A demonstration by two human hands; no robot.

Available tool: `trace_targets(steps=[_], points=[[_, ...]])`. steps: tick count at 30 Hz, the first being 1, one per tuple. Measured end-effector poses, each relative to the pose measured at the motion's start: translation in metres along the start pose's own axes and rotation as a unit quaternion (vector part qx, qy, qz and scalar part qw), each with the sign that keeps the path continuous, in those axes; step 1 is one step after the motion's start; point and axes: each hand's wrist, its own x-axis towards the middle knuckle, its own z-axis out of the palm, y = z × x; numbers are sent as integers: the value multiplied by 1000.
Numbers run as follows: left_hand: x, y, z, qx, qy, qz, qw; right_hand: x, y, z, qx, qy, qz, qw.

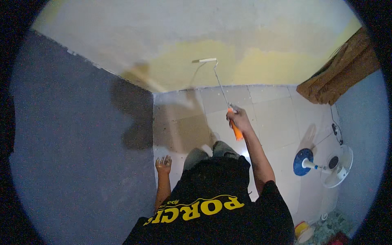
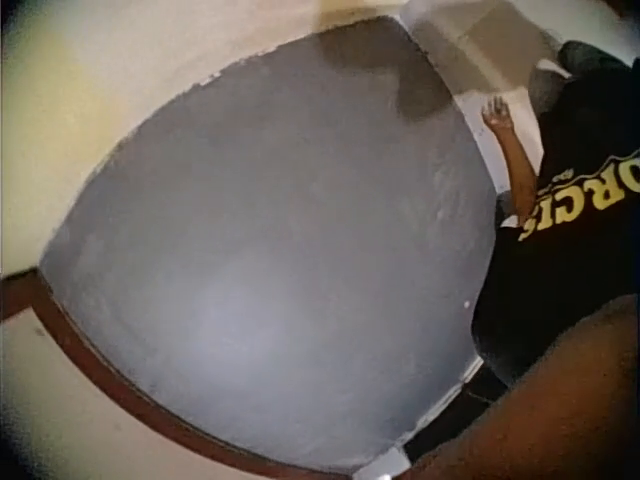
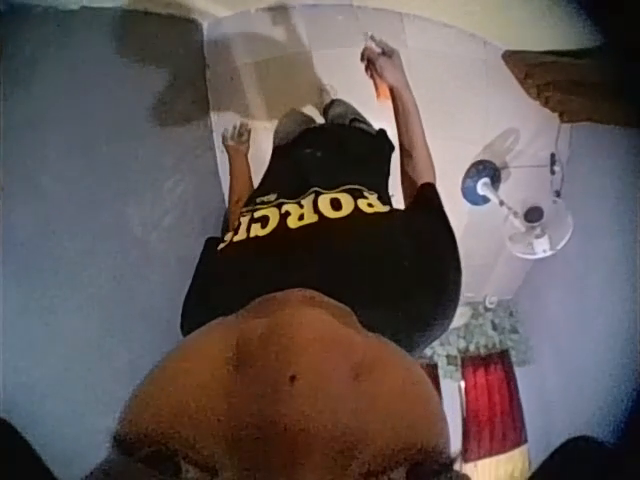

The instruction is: Apply yellow paint to a wall using a roller.

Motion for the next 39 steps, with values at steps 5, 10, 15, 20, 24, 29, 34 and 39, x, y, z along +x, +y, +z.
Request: trace_targets(steps=[5, 10, 15, 20, 24, 29, 34, 39], points=[[-6, 18, -89, 50, 51, -100, 992, 76, 7, 0, -2, 80, 14, 997], [5, 56, -113, 215, 54, -103, 970, 117, 9, 6, 16, 105, 6, 994], [83, 112, -72, 381, -25, -41, 923, 126, 0, 22, 5, 167, 11, 986], [158, 143, 34, 498, -46, 64, 864, 118, -5, 32, 26, 126, -3, 992], [163, 142, 112, 573, -97, 97, 808, 130, 6, 32, -15, 169, 7, 985], [147, 111, 123, 628, -155, 68, 759, 158, 35, 27, 30, 131, 5, 991], [148, 100, 54, 630, -138, -23, 764, 182, 61, 20, 16, 134, 14, 991], [129, 117, -19, 650, -73, -48, 755, 180, 44, 24, -16, 167, 39, 985]])
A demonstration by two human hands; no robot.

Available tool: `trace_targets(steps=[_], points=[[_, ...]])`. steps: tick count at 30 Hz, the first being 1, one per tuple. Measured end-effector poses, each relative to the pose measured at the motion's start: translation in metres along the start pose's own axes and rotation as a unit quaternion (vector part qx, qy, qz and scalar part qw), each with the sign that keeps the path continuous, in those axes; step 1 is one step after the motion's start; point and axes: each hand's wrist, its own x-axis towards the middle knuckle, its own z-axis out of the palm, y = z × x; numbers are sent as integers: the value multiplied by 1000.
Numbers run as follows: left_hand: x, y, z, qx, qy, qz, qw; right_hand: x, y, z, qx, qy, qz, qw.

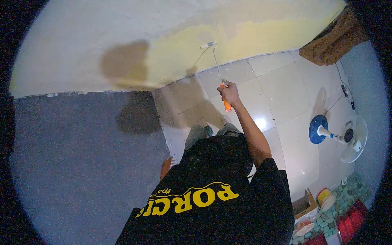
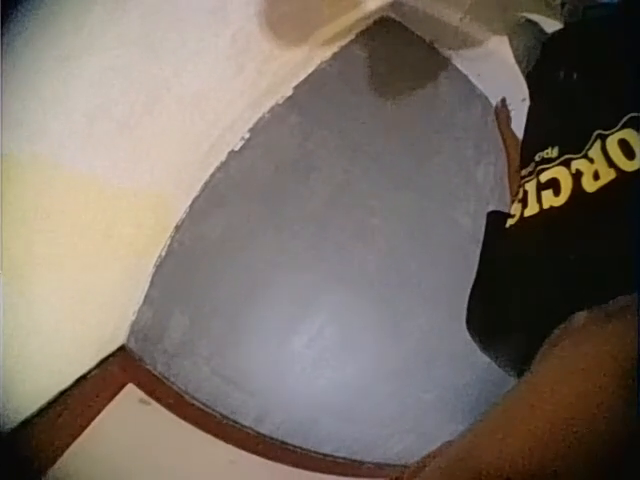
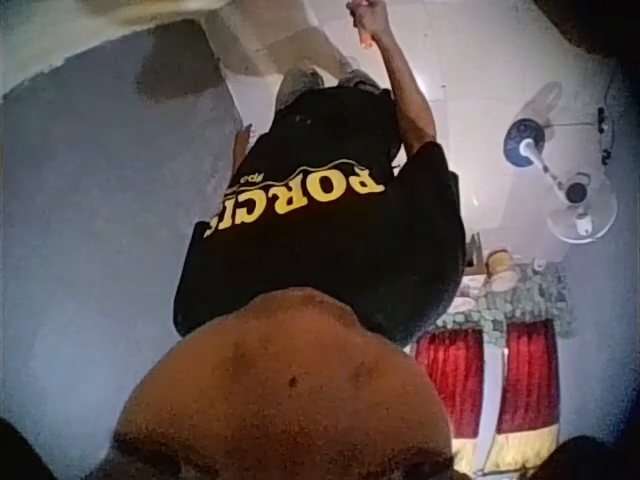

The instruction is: Apply yellow paint to a wall using a roller.

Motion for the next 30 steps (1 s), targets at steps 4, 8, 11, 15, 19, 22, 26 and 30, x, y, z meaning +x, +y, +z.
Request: trace_targets(steps=[4, 8, 11, 15, 19, 22, 26, 30], points=[[-18, -9, 1, -46, 10, -22, 999, -45, -44, -2, 12, -51, -20, 998], [-31, -1, 11, -78, 93, -9, 993, -72, -74, -1, 61, -47, -28, 997], [-28, 2, 17, -53, 85, -15, 995, -57, -76, 9, 70, -44, -22, 996], [-7, 7, 19, -70, 20, 46, 996, -25, -73, 30, 75, 10, -1, 997], [4, 11, 15, -155, 33, 19, 987, -44, -81, 25, 43, -45, -10, 998], [2, 15, 15, -58, 46, 16, 997, -77, -91, 7, 104, -52, -78, 990], [-5, 19, 21, -81, 62, 61, 993, -82, -111, 14, 87, -59, -43, 994], [-5, 27, 21, -65, 63, 20, 996, -79, -123, 25, 62, -35, -32, 997]])
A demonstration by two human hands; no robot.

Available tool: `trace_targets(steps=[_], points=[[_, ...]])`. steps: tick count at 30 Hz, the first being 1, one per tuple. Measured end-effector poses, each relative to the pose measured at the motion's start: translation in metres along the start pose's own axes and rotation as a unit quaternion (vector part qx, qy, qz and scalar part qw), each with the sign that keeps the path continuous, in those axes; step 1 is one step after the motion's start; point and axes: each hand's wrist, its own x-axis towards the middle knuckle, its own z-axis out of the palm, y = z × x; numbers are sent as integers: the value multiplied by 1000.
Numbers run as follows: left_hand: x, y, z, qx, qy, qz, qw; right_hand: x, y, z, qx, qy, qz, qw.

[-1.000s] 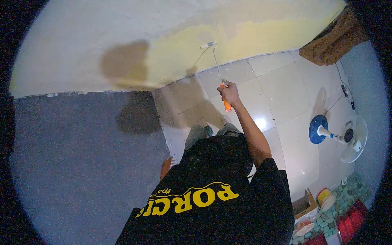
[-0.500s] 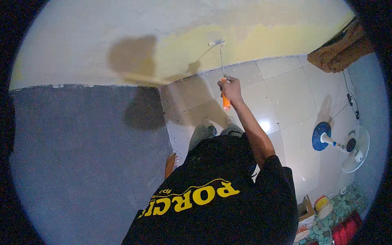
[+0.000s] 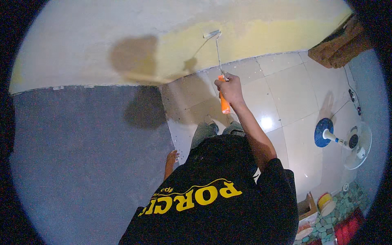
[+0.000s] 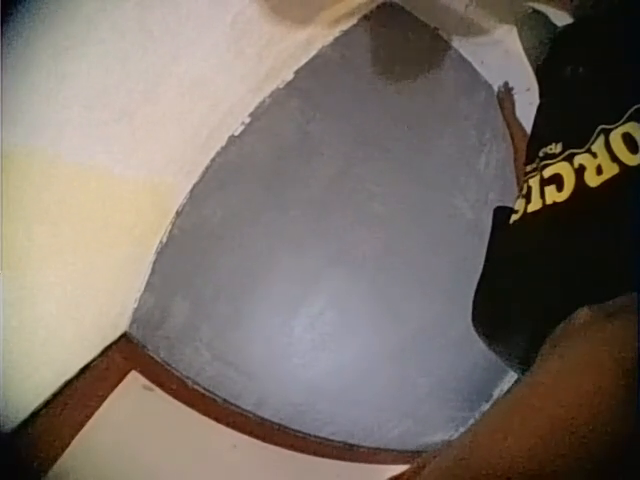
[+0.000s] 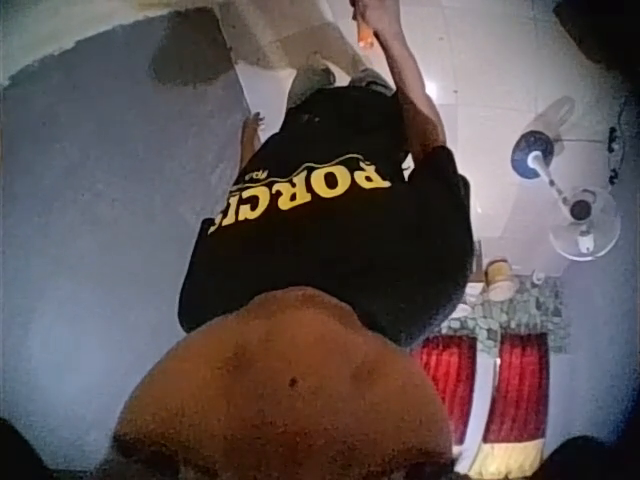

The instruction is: Apply yellow paint to a wall using a roller.

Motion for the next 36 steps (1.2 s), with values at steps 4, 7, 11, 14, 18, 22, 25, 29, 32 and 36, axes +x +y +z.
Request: trace_targets(steps=[4, 7, 11, 14, 18, 22, 25, 29, 32, 36], points=[[2, 8, -7, 31, -45, -1, 998, -18, -1, -10, -10, -7, -48, 999], [3, 7, -8, 43, -36, 0, 998, -19, -1, -11, -60, 3, -8, 998], [12, 1, -4, -66, -68, 54, 994, -9, -4, -4, -42, -23, -8, 999], [20, -4, -5, 19, -18, 36, 999, -14, -4, -4, -20, -23, -18, 999], [25, -9, -5, 8, -31, 60, 998, -28, 1, -8, -1, -24, -32, 999], [16, -7, -1, 51, -60, 11, 997, -22, 1, 0, 8, 0, -22, 1000], [9, -3, 1, 27, -69, 35, 997, -22, -2, 1, -33, 19, -16, 999], [9, -5, -3, 44, -26, 35, 998, -36, -4, -8, -25, -16, -9, 1000], [13, -12, -3, -32, -31, 25, 999, -36, -8, -7, -27, -40, -12, 999], [7, -14, 2, 54, -31, 22, 998, -33, -15, -3, -41, -9, -10, 999]])
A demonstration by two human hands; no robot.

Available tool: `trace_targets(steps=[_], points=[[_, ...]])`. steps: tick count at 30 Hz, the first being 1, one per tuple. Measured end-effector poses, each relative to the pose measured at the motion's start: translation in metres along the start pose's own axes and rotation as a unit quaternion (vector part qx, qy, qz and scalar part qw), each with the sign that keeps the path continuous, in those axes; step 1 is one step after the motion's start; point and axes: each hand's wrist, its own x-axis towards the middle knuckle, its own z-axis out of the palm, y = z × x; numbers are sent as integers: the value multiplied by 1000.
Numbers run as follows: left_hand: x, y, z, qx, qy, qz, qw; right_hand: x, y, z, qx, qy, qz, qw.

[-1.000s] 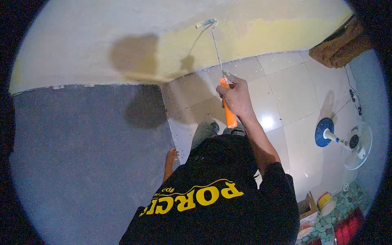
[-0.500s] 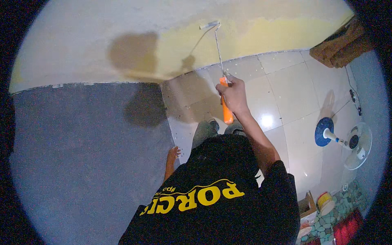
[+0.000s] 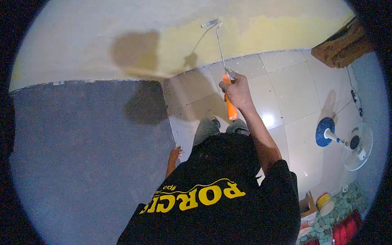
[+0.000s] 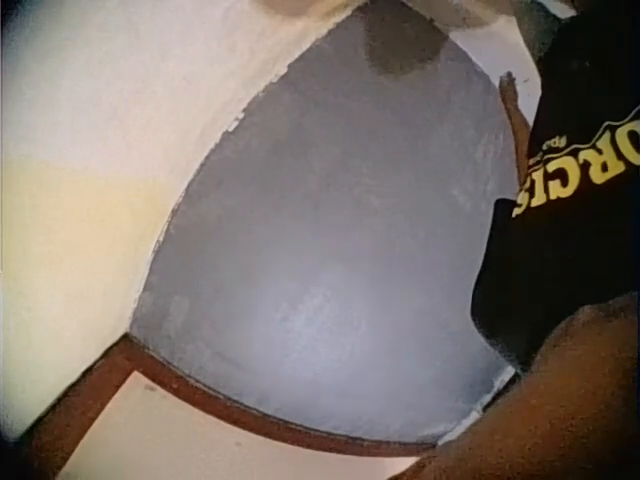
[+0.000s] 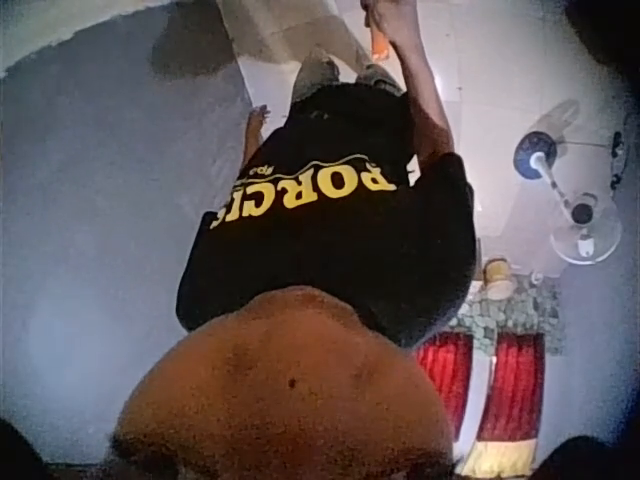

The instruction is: Apply yellow paint to a wall using a roller.

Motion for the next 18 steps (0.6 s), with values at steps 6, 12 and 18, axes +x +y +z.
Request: trace_targets(steps=[6, 12, 18], points=[[-11, 8, -4, 9, 19, 17, 1000, -9, -1, -9, 78, -38, -34, 996], [2, 11, 0, -18, -4, 56, 998, 12, 1, 0, 40, -27, 20, 999], [-9, 28, 3, -18, 26, 55, 998, 10, 28, -9, 37, -54, -52, 996]])
